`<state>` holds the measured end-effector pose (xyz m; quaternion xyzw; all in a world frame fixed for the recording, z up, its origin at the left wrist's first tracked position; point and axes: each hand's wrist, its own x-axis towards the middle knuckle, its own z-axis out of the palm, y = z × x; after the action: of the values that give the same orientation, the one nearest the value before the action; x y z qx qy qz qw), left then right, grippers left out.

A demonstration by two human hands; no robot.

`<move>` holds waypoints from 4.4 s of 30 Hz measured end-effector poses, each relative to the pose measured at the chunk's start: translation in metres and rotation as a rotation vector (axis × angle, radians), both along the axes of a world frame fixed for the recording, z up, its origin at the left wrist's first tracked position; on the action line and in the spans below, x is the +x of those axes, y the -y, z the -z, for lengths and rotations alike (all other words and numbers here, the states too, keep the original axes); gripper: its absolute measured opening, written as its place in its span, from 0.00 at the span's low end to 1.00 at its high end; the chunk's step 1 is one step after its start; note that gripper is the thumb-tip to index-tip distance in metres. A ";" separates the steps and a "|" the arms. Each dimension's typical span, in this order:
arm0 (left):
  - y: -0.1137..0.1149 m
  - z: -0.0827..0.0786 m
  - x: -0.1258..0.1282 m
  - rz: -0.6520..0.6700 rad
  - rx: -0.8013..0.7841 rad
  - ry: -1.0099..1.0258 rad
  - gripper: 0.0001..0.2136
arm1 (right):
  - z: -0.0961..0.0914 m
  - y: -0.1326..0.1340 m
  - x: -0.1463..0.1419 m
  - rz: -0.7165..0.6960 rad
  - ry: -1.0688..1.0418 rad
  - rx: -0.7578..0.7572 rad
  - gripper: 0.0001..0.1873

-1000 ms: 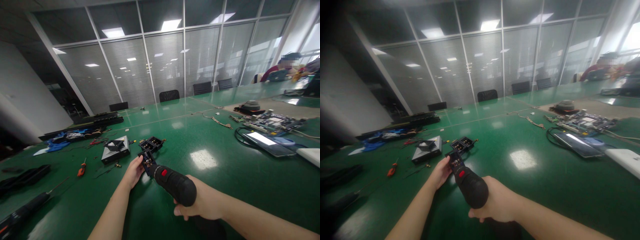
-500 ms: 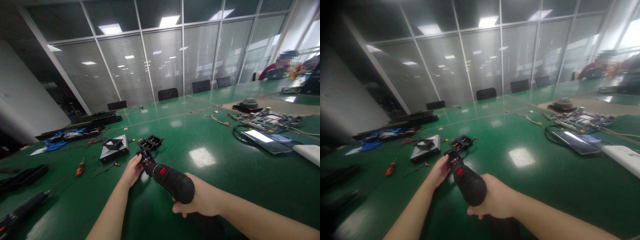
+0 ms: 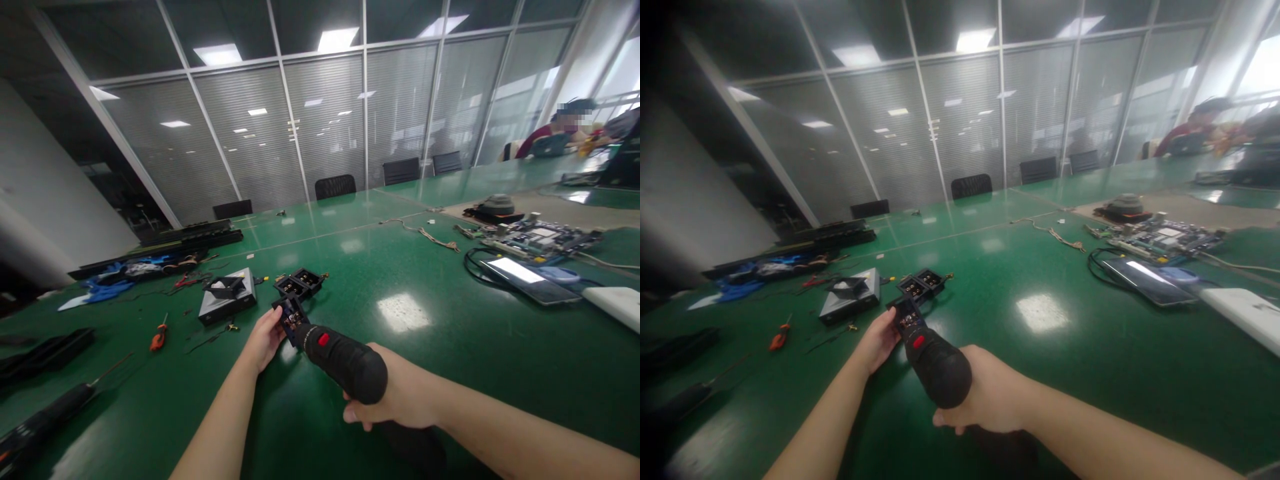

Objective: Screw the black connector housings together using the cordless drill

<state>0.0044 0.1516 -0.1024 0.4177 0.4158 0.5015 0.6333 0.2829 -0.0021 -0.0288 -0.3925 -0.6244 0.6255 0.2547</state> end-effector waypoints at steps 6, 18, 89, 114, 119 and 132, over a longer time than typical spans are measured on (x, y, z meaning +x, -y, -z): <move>0.000 0.001 0.000 -0.005 0.009 0.006 0.20 | 0.003 -0.001 0.000 -0.008 -0.012 0.006 0.16; 0.003 -0.003 0.002 -0.008 -0.002 0.024 0.19 | 0.001 0.002 0.000 0.000 -0.027 0.003 0.15; 0.008 -0.009 -0.001 0.024 0.006 0.007 0.24 | -0.015 0.009 -0.003 0.028 0.069 -0.097 0.17; 0.009 -0.011 0.003 0.007 0.003 0.012 0.24 | -0.011 0.007 -0.004 0.045 0.039 -0.113 0.20; 0.010 -0.012 0.003 0.004 0.004 0.012 0.24 | -0.010 0.007 -0.005 0.048 0.004 -0.105 0.20; 0.008 -0.009 0.002 0.001 0.010 0.031 0.23 | -0.013 0.006 -0.006 0.043 0.017 -0.123 0.18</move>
<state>0.0063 0.1439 -0.0930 0.4132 0.4033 0.5095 0.6380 0.2771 -0.0085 -0.0161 -0.4262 -0.5782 0.6537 0.2381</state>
